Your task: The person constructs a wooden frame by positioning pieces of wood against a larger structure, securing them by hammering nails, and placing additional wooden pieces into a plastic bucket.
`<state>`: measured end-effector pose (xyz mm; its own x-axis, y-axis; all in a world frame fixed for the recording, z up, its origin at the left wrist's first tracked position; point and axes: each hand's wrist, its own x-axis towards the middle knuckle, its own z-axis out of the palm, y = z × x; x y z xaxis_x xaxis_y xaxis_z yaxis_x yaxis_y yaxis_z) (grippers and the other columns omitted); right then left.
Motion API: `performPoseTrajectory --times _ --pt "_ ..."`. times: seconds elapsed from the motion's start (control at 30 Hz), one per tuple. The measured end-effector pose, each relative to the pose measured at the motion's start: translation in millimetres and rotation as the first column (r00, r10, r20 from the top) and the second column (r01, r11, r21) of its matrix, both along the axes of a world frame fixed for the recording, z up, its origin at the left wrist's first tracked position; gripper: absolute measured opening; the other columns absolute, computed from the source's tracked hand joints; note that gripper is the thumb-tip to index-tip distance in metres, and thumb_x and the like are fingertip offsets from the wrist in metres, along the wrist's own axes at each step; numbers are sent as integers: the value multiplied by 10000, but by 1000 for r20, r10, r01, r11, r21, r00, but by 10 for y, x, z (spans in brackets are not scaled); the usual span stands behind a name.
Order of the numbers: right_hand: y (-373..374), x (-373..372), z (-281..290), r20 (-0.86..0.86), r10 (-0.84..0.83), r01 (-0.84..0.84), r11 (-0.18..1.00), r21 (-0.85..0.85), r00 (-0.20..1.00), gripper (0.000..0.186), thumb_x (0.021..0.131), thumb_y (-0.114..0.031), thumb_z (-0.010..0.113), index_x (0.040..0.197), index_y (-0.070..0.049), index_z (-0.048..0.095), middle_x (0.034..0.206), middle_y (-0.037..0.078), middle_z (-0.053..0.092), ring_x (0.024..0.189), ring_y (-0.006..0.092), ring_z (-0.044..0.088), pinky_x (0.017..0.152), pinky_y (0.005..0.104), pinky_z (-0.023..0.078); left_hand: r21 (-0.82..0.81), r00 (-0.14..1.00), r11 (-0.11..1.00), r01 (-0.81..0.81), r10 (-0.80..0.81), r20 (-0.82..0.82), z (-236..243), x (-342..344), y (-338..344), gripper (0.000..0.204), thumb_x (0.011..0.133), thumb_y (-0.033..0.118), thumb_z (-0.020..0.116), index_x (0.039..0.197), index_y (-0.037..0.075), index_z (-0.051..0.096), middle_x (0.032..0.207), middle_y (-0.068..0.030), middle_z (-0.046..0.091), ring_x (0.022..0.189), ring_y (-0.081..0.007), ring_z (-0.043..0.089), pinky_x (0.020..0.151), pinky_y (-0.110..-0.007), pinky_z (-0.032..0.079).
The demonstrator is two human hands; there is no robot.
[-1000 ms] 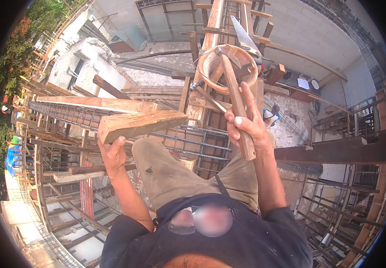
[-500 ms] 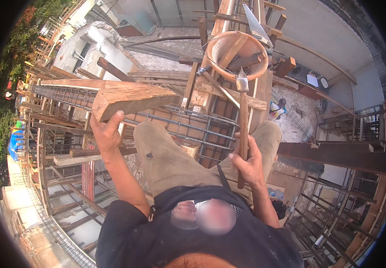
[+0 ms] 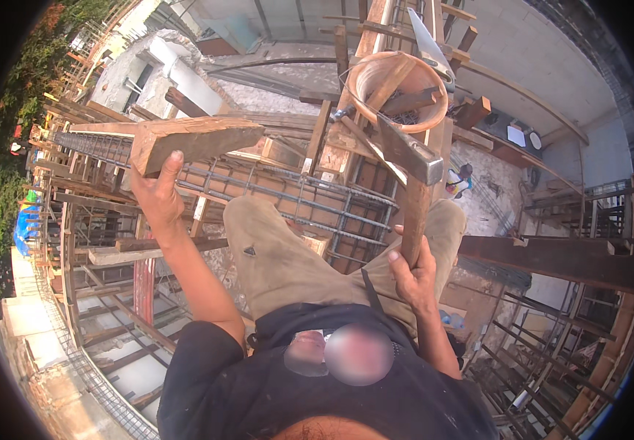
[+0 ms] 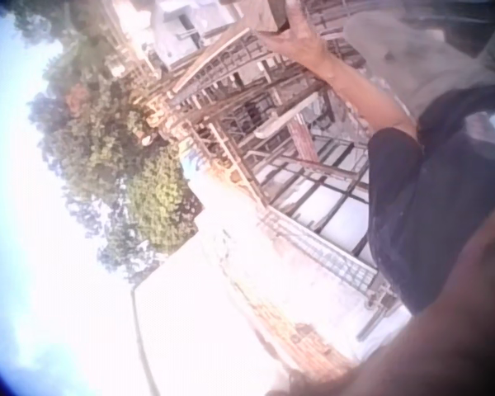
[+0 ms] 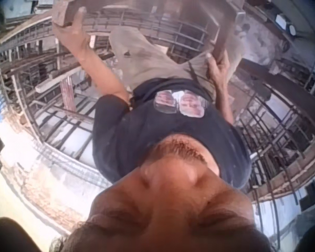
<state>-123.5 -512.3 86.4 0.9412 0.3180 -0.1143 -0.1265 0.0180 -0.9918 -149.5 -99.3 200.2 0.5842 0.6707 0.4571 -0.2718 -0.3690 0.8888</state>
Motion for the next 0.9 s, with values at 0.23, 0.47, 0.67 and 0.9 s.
performPoseTrajectory --times 0.23,0.47,0.67,0.9 --pt "-12 15 88 -21 -25 25 1000 -5 999 437 969 -55 629 1390 1 525 783 -10 568 636 62 533 565 239 441 -54 972 972 228 -231 -42 -86 311 -129 561 833 85 854 1301 -39 571 1179 -117 682 1063 -176 646 954 -321 507" --pt "-104 1 147 21 3 -1 996 -93 1000 449 980 -83 647 1404 -9 519 812 -1 580 654 68 535 587 253 461 -142 871 872 468 -483 -93 -197 831 -430 571 838 87 851 1308 -44 555 1206 -136 691 1104 -182 653 973 -328 518" --pt "-47 9 60 8 -1 1 994 -111 1000 487 983 -133 681 1423 -36 497 825 11 608 670 88 563 606 270 481 -110 825 839 532 -544 -154 -304 1056 -545 563 829 101 860 1294 -39 575 1178 -124 703 1086 -169 658 961 -324 519" --pt "45 139 152 28 97 -90 977 -194 995 504 978 -139 692 1426 -39 486 841 49 640 725 115 611 646 313 518 -119 851 870 479 -493 -180 -348 1038 -679 542 840 133 855 1283 -31 590 1153 -129 718 1046 -169 671 920 -318 534"
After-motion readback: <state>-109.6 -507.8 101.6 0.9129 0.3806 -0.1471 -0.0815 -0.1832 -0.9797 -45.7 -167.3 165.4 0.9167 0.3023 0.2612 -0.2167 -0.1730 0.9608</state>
